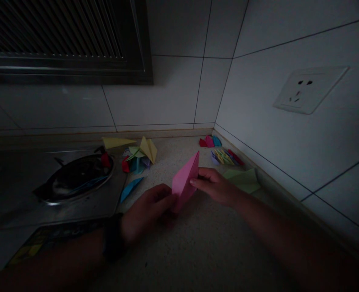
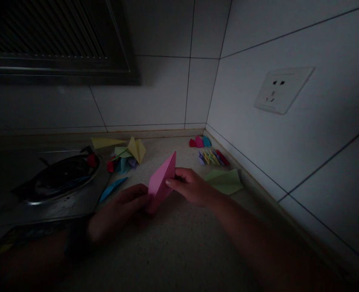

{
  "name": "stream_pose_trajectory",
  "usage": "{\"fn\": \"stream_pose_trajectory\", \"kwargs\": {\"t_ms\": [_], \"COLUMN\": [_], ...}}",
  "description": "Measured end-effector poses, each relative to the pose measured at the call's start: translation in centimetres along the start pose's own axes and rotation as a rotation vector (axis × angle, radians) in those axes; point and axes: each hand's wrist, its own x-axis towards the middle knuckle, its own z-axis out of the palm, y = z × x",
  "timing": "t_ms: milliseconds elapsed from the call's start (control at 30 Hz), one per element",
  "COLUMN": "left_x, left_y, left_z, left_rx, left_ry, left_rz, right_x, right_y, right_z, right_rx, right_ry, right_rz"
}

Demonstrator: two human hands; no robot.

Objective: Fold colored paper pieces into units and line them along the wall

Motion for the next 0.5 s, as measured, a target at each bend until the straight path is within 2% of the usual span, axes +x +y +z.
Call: {"fn": "stream_pose_trajectory", "kwargs": {"t_ms": [267,400,500], "left_x": [-0.41,-0.66,-0.66], "left_y": [0.05,-0.11,-0.2], "left_z": [0.41,0.49,0.45], "left_rx": [0.134,0.115,0.121], "left_ry": [0.068,0.11,0.065], "left_rz": [-0.027,0.072,0.086], "right_x": [-0.07,-0.06,-0.05], "right_y": [-0.32,-0.19,-0.15], "right_z": [0.42,0.28,0.1], "right_rx": [-0.013,-0.072,-0.096], "right_ry": [0.019,0.004,0.021], "right_rz": [0.007,-0.003,-0.012]}}
